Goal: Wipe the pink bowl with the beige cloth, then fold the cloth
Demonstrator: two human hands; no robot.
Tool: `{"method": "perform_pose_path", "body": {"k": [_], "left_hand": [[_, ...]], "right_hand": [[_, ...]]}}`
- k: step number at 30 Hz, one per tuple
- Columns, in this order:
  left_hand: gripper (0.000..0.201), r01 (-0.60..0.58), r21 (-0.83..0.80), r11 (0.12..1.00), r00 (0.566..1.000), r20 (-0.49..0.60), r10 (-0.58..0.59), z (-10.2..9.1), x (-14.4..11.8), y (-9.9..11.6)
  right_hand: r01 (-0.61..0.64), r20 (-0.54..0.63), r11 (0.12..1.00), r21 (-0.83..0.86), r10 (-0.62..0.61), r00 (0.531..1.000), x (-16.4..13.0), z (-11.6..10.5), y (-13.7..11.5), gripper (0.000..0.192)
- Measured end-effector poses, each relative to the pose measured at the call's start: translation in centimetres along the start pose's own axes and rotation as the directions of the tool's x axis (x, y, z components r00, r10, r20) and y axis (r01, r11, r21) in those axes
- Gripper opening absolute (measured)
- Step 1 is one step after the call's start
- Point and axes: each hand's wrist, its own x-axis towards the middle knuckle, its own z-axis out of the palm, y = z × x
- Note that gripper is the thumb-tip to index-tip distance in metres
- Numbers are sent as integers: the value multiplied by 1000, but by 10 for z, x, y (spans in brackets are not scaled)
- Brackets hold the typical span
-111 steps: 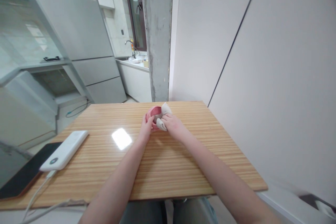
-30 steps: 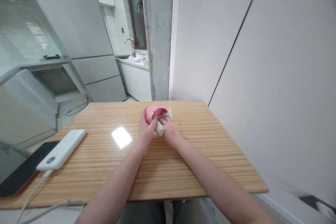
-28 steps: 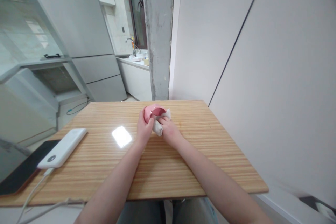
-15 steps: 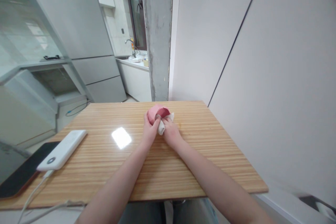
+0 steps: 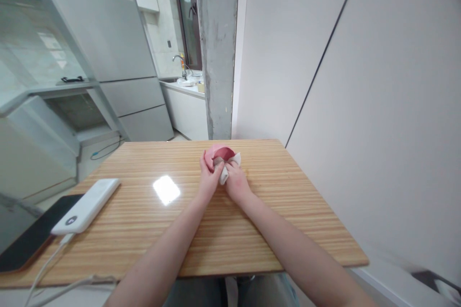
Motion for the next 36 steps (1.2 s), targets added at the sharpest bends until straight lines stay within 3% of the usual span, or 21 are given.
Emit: {"method": "perform_pose_path", "body": {"k": [4,7,9,11,14,16,18,21,24,30,33,36], "left_hand": [[54,-12,90,996,998,-65,17,-10,5,4],[50,-178,243,953,980,-42,194,-27,12,9],[52,-263,306,915,961,0,277,-31,13,11],[60,-237,263,935,967,-30,253,-27,11,10],[72,-60,46,997,993,-102,64,-12,7,5],[64,35,-10,999,995,-91,-35,-7,7,1],[48,68,68,995,993,-99,-62,-9,10,-1],[32,7,235,972,994,-107,19,-22,15,4],[36,-122,331,936,991,-17,135,-29,16,10],[69,-128,114,985,990,-37,133,-10,7,4],[58,-119,164,979,990,-57,130,-10,9,-1],[49,-158,275,949,983,-48,177,-23,15,1]], "right_hand": [[111,29,994,1,-111,993,3,-1,1,18],[198,51,980,9,-198,979,5,-3,0,19],[189,58,982,-2,-188,980,4,-4,-1,20],[147,48,989,-20,-145,988,3,-3,-2,20],[112,10,994,-17,-112,994,2,-2,-1,21],[108,4,994,0,-108,994,2,0,0,20],[126,26,992,16,-127,992,3,0,2,18],[190,63,982,7,-190,980,6,-2,5,18],[200,60,978,-56,-197,979,7,-6,6,20],[128,7,989,-73,-128,992,3,-5,6,21],[160,26,987,-24,-159,987,4,-3,6,20],[229,41,973,21,-230,972,5,-3,9,20]]}}
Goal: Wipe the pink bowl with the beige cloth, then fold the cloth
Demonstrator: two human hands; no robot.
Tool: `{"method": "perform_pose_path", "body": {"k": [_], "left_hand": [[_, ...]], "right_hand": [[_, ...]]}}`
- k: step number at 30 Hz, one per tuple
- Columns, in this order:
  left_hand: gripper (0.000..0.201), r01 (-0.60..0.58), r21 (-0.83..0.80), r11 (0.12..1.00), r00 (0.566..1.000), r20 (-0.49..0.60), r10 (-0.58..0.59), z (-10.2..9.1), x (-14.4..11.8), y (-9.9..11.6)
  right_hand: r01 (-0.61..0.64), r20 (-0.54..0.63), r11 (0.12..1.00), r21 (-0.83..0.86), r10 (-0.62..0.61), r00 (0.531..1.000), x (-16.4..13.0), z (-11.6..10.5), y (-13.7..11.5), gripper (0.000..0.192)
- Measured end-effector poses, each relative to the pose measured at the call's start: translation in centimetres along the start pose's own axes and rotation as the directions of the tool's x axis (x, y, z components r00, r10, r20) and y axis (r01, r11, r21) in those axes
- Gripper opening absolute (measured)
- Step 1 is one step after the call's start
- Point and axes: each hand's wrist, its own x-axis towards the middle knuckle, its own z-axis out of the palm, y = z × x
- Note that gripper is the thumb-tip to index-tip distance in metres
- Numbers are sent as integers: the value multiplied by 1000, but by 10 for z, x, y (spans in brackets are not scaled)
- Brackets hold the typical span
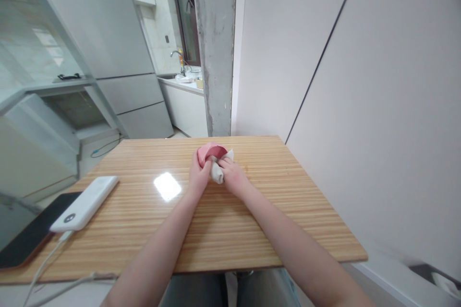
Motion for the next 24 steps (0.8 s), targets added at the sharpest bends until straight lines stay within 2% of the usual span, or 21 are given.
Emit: {"method": "perform_pose_path", "body": {"k": [3,5,7,10,13,16,20,24], "left_hand": [[54,-93,85,992,992,91,86,-11,5,2],[58,-116,70,991,986,126,107,-10,4,3],[67,-47,-23,999,995,91,49,-3,2,2],[85,122,-186,975,992,51,-114,11,-3,-3],[78,182,-215,960,983,56,-174,16,-2,-8],[60,121,-120,985,991,72,-113,5,3,-7],[64,-23,19,1000,994,103,21,-8,7,1],[79,25,-131,991,998,65,-17,6,-1,1]], "right_hand": [[-1,10,1000,-26,1,1000,-1,-2,3,19],[-21,27,998,-63,23,999,-1,-3,3,19],[-44,32,995,-85,47,998,-1,-2,3,19],[-77,-1,993,-85,77,997,-1,1,2,19],[-71,-1,996,-51,71,997,-1,2,1,18],[-30,19,999,-19,30,999,0,-1,2,18],[10,24,999,-46,-9,1000,0,-6,4,19],[-49,-22,998,-44,48,999,-2,-4,6,21]]}}
